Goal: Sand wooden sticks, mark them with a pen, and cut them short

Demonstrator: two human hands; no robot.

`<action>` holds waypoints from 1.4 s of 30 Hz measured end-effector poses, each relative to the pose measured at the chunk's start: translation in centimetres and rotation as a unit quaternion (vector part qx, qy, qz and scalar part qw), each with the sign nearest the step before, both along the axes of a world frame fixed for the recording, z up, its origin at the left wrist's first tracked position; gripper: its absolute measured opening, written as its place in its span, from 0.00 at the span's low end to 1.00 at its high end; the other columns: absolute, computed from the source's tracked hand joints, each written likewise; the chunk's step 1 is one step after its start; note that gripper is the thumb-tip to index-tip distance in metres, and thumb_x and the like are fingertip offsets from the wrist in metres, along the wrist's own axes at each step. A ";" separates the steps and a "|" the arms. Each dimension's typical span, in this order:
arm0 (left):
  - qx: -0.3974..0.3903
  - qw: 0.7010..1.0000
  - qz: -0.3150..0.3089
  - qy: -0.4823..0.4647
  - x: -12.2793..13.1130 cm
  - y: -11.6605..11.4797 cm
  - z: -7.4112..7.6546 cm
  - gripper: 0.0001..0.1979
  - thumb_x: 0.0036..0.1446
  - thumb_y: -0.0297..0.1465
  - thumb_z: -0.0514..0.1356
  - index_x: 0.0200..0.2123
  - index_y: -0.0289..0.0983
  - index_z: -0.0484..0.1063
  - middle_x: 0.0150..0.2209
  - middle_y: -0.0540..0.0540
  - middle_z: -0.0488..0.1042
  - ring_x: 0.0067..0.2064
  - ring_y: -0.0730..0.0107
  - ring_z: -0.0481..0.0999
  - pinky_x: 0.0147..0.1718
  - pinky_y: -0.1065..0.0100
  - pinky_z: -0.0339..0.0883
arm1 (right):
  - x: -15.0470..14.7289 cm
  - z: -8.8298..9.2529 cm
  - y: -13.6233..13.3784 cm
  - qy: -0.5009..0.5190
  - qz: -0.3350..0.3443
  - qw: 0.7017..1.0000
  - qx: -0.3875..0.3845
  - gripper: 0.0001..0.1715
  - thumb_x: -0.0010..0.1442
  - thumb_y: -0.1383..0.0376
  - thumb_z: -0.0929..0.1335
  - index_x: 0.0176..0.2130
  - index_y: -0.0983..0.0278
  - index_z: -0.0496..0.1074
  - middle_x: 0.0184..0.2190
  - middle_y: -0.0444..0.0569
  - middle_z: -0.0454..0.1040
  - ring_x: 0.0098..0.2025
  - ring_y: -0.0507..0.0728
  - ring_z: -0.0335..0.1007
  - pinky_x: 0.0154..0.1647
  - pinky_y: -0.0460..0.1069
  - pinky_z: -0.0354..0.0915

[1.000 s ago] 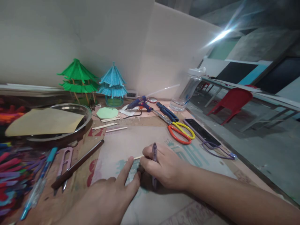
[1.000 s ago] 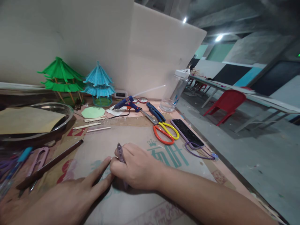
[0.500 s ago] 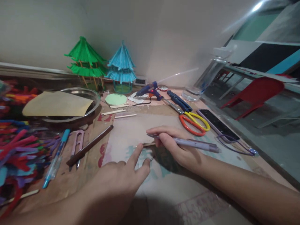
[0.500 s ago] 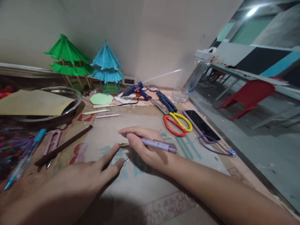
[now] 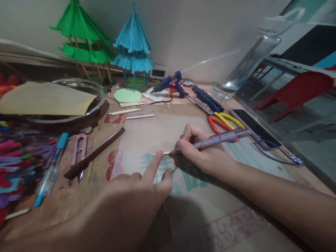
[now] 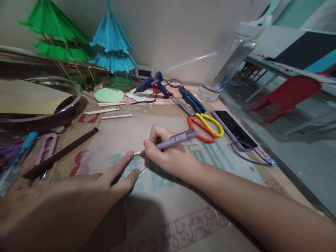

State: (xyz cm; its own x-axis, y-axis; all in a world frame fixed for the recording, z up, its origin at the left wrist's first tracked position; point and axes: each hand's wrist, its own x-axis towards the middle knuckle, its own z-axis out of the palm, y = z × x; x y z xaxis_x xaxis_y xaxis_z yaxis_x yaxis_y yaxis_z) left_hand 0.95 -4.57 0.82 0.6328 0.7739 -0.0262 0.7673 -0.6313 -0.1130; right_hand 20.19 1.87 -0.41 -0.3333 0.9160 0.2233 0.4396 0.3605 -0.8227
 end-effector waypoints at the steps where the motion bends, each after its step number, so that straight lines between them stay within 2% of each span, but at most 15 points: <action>1: -0.003 1.000 -0.001 0.018 0.1 0.0 0.1 0.32 0.53 0.20 0.57 0.59 0.49 0.67 0.61 0.39 0.69 0.26 0.68 0.79 0.21 0.71 0.68 | 0.0 0.0 0.0 0.002 0.000 1.000 -0.006 0.12 0.60 0.61 0.63 0.27 0.60 0.57 0.20 0.41 0.66 0.22 0.51 0.62 0.22 0.46 0.58; 5: -0.013 0.998 -0.008 0.058 0.1 -0.2 0.1 0.33 0.51 0.22 0.59 0.61 0.49 0.66 0.62 0.37 0.67 0.25 0.65 0.80 0.20 0.69 0.69 | -0.1 0.1 -0.1 0.013 -0.008 1.000 -0.004 0.11 0.61 0.62 0.64 0.27 0.60 0.59 0.20 0.40 0.64 0.22 0.51 0.60 0.23 0.46 0.57; 8: 0.008 0.998 -0.036 0.058 0.0 -0.3 -0.2 0.29 0.53 0.30 0.61 0.59 0.46 0.67 0.63 0.32 0.65 0.24 0.60 0.79 0.18 0.64 0.69 | -0.3 0.2 -0.2 0.023 -0.013 1.000 -0.013 0.11 0.61 0.62 0.64 0.27 0.60 0.60 0.20 0.40 0.63 0.22 0.51 0.60 0.23 0.47 0.58; 11: 0.020 0.997 -0.057 0.056 -0.1 -0.4 -0.5 0.27 0.55 0.34 0.61 0.59 0.44 0.67 0.61 0.27 0.65 0.21 0.62 0.78 0.16 0.65 0.68 | -0.3 0.3 -0.2 0.016 -0.019 1.000 -0.014 0.11 0.61 0.62 0.64 0.27 0.60 0.60 0.20 0.40 0.63 0.22 0.51 0.60 0.23 0.47 0.57; 18: 0.012 0.996 -0.069 0.049 -0.1 -0.1 0.1 0.22 0.61 0.33 0.55 0.59 0.41 0.67 0.60 0.26 0.65 0.18 0.66 0.75 0.15 0.67 0.66 | -0.4 0.3 -0.4 0.008 -0.029 0.999 -0.016 0.11 0.63 0.62 0.64 0.28 0.60 0.63 0.20 0.41 0.66 0.22 0.51 0.62 0.22 0.46 0.59; 24: 0.009 0.997 -0.074 0.033 -0.1 -0.1 0.0 0.22 0.61 0.34 0.55 0.58 0.41 0.68 0.59 0.26 0.67 0.18 0.67 0.75 0.15 0.68 0.67 | -0.4 0.3 -0.1 -0.043 0.009 0.999 0.023 0.13 0.64 0.61 0.64 0.31 0.62 0.73 0.21 0.45 0.69 0.24 0.53 0.66 0.25 0.47 0.62; 31: 0.005 0.997 -0.059 0.043 0.1 -0.1 0.1 0.22 0.60 0.35 0.58 0.58 0.42 0.68 0.61 0.26 0.64 0.19 0.65 0.77 0.16 0.67 0.68 | -0.3 0.5 -0.4 -0.025 0.008 0.999 0.021 0.13 0.65 0.63 0.62 0.32 0.62 0.72 0.20 0.44 0.69 0.23 0.52 0.66 0.23 0.47 0.61; 37: -0.021 1.000 -0.013 0.013 -0.4 -0.3 -0.1 0.26 0.57 0.29 0.59 0.59 0.46 0.66 0.64 0.33 0.64 0.26 0.67 0.80 0.24 0.67 0.71 | -0.1 0.1 -0.5 -0.015 0.011 1.000 0.022 0.10 0.62 0.61 0.64 0.30 0.62 0.67 0.23 0.44 0.71 0.23 0.51 0.66 0.24 0.46 0.61; 42: 0.003 0.999 0.028 -0.016 -1.2 -0.8 -1.3 0.28 0.59 0.26 0.54 0.62 0.50 0.63 0.64 0.37 0.64 0.33 0.60 0.81 0.35 0.55 0.74 | 0.0 -0.1 -0.2 -0.019 0.014 0.999 0.022 0.13 0.62 0.61 0.63 0.27 0.60 0.59 0.20 0.42 0.67 0.22 0.51 0.63 0.22 0.46 0.58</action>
State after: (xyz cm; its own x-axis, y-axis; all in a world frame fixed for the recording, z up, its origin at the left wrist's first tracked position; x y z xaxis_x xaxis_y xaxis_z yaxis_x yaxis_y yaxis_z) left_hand -0.25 -5.32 -0.49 0.5883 0.8086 -0.0015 0.8052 -0.5860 -0.0911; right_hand 20.16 1.66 -0.51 -0.3677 0.8958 0.2497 0.4601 0.4086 -0.7883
